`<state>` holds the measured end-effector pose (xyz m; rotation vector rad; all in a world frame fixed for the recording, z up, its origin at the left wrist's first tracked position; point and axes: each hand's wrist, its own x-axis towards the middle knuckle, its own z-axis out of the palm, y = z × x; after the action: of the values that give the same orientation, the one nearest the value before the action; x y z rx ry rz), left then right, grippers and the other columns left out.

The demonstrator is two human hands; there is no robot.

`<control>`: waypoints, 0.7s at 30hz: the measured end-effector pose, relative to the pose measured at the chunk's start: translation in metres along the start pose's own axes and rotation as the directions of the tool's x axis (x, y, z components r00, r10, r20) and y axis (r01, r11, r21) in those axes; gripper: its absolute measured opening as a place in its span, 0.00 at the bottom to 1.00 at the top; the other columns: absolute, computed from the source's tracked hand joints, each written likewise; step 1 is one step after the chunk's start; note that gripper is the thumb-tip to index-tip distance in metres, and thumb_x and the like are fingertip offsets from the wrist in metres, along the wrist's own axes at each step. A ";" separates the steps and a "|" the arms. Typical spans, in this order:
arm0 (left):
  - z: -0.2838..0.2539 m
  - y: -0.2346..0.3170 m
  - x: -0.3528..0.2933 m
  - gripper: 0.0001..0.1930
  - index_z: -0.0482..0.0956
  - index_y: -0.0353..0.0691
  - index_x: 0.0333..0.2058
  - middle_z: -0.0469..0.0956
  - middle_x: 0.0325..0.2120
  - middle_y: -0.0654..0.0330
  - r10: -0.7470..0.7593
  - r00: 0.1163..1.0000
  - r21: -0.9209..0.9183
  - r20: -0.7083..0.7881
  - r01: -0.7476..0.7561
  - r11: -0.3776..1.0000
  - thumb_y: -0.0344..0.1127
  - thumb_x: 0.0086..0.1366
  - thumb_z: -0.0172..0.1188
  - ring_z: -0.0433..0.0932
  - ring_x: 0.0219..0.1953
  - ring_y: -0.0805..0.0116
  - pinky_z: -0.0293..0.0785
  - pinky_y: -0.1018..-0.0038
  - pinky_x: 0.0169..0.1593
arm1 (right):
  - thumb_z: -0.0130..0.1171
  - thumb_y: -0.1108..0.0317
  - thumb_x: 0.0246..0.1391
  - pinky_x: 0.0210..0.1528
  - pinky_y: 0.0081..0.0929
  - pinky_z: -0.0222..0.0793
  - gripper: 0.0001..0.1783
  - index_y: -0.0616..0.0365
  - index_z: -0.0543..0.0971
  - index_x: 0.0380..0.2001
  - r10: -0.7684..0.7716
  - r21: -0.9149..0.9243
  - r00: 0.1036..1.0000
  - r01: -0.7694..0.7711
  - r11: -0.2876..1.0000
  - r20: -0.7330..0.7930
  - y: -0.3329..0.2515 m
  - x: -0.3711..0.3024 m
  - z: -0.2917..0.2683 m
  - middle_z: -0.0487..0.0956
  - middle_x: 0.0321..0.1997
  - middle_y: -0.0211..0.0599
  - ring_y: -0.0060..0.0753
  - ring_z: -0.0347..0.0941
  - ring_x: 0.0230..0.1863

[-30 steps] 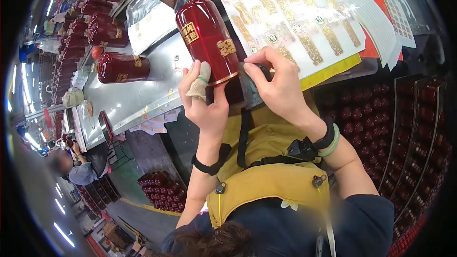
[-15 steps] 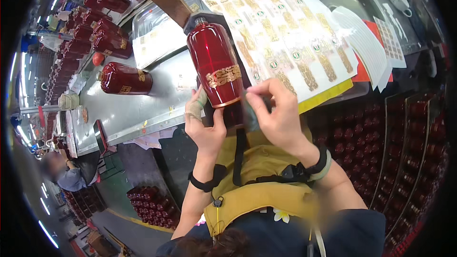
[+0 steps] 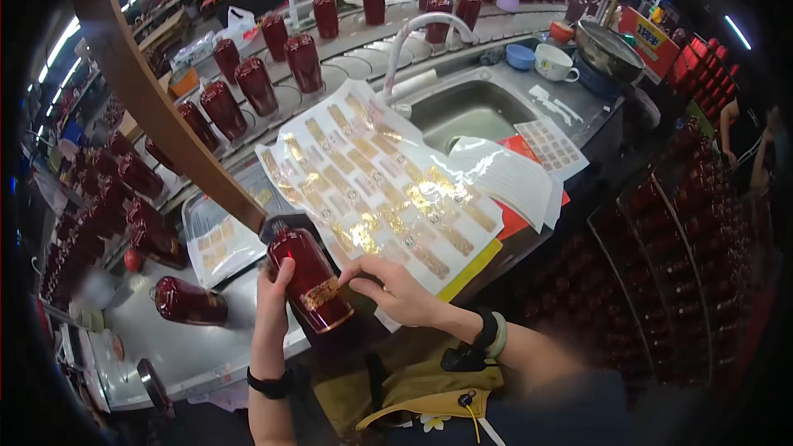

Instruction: Applying gold decorative labels and circular seals to red wine bottles on a production line.

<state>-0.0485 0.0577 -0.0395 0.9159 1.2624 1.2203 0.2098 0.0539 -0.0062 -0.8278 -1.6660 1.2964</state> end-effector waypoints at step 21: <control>0.147 0.109 -0.090 0.44 0.75 0.30 0.58 0.82 0.50 0.56 0.048 0.800 0.214 0.598 -0.217 0.952 0.39 0.43 0.84 0.81 0.52 0.69 0.75 0.70 0.60 | 0.73 0.71 0.56 0.39 0.23 0.69 0.12 0.59 0.78 0.37 -0.108 -0.369 0.992 0.127 0.921 0.071 -0.152 -0.043 -0.123 0.79 0.30 0.29 0.19 0.74 0.35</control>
<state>0.0887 0.0068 0.1024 1.4780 0.8728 0.7686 0.3391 0.0289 0.1444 -0.9037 -2.0068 0.9345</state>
